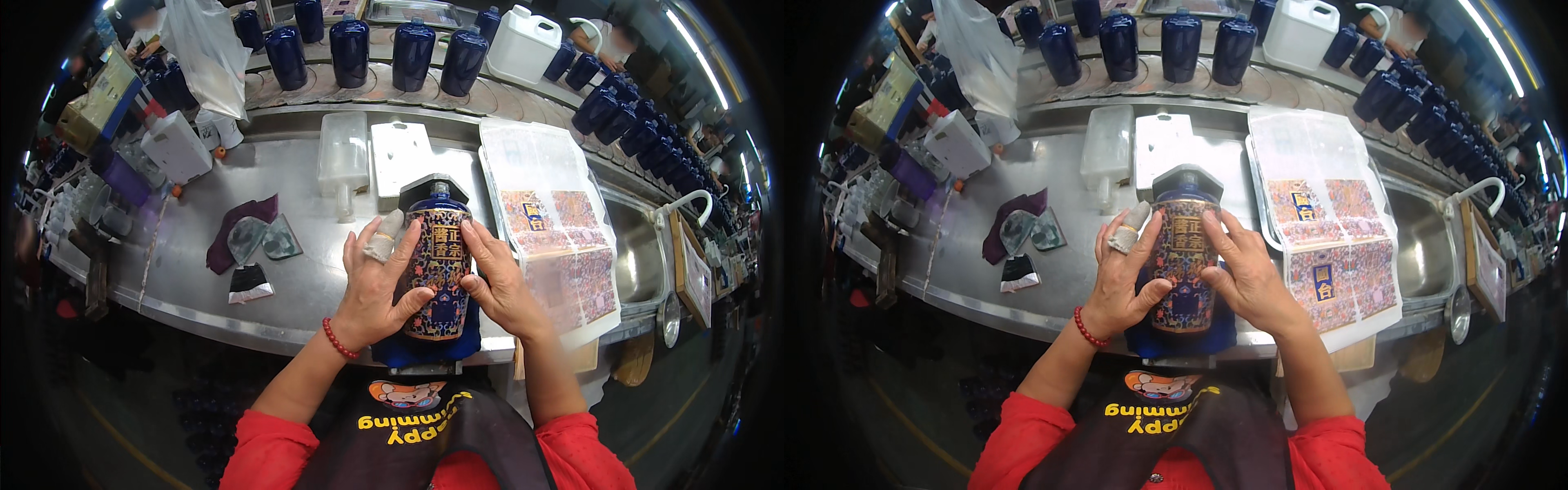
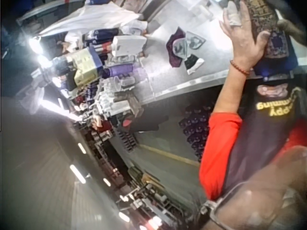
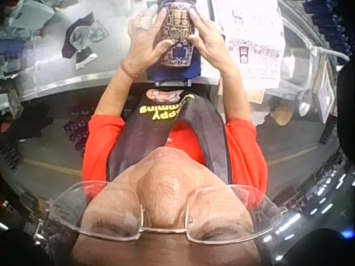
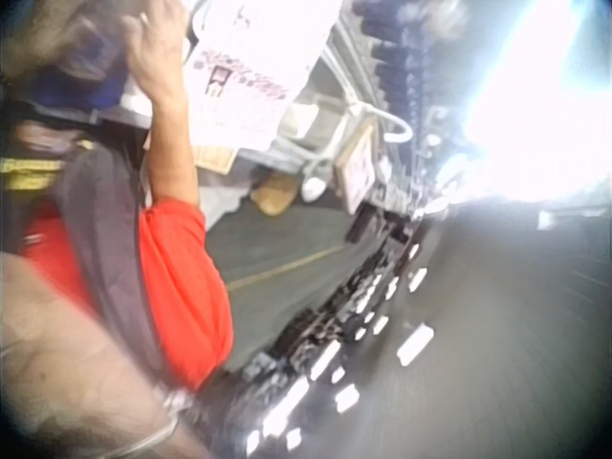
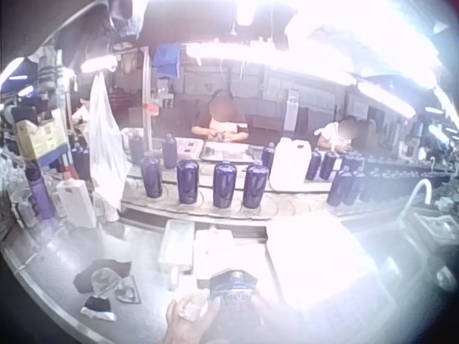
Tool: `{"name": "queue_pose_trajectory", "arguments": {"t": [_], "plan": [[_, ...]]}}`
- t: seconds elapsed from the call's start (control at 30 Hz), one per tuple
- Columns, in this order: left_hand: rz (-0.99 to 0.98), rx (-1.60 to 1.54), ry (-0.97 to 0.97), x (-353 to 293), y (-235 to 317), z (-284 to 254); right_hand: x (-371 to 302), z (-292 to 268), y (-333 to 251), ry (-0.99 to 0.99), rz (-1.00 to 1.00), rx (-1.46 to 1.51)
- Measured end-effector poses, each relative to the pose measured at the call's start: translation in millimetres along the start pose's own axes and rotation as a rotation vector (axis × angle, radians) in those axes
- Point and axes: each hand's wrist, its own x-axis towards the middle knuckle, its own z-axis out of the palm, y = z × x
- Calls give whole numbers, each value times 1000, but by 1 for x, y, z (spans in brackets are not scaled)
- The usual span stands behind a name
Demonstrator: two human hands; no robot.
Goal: The person applies decorative stickers to a dark blue cylindrical container. They peel stickers from a sheet, position them on the container, and smooth them with a green tool. The container is rotated to apply stickers around its surface.
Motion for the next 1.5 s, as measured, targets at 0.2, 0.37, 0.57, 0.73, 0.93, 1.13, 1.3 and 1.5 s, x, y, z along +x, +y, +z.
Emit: {"name": "queue_pose_trajectory", "arguments": {"t": [0.2, 0.37, 0.57, 0.73, 0.93, 1.13, 1.3, 1.5], "plan": [[15, -43, 11, 3, -5, -2, 5, -4, -1, 0, -29, -15], [24, -100, -30, 1, -16, 1, 1, -3, 3, -20, -9, 41], [82, -114, -74, 1, -24, 3, -4, -4, 9, -93, -5, 122], [134, -54, -138, 6, -30, -4, -3, -8, 11, -161, 39, 215], [156, 4, -172, 7, -35, -7, -3, -11, 10, -168, 15, 233], [160, -24, -210, 8, -36, -9, -3, -11, 13, -202, 5, 199], [186, 15, -226, 8, -37, -11, -5, -11, 16, -214, -30, 162], [179, -9, -237, 8, -36, -13, -2, -16, 16, -217, -85, 113]]}}
